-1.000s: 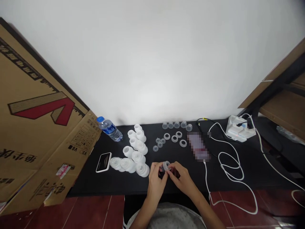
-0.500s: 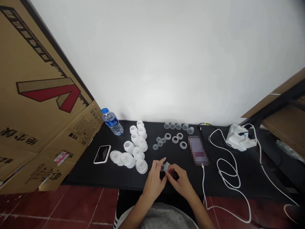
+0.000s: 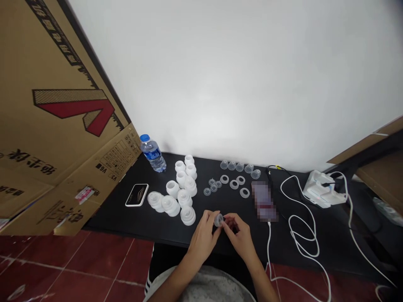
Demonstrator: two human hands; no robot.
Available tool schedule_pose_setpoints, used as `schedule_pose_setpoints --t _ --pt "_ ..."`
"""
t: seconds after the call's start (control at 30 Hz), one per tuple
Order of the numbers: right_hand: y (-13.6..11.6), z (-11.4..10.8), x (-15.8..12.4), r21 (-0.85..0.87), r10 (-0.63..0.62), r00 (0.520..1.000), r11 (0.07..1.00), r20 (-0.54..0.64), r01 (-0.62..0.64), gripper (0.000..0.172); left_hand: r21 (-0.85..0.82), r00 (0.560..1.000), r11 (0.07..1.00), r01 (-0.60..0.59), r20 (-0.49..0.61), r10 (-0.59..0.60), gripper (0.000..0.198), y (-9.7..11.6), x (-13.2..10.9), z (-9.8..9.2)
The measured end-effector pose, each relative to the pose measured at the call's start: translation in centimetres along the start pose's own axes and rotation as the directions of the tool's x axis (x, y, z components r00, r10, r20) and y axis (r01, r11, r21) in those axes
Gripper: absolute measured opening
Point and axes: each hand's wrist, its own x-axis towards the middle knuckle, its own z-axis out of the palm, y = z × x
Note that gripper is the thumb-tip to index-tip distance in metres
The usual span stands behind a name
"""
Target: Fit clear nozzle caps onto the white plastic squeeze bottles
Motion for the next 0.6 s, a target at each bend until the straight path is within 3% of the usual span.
schedule_pose_setpoints --t 0.13,0.33,0.6 --pt "-0.6 -0.3 0.2 -0.026 -0.033 0.999 0.999 0.038 0.034 0.034 -0.053 0.999 0.998 -0.013 -0.05 0.011 0.049 -0.2 -0.1 0.1" --pt "-0.1 -0.3 -0.1 0.036 0.0 1.0 0.999 0.01 0.0 0.031 -0.024 0.999 0.999 -0.028 -0.043 0.027 0.044 -0.1 0.0 0.2" --pt "0.6 -0.1 0.0 -0.014 -0.062 0.998 0.998 0.012 0.062 0.021 -0.028 0.997 0.997 -0.066 -0.031 0.065 0.051 -0.4 -0.1 0.2"
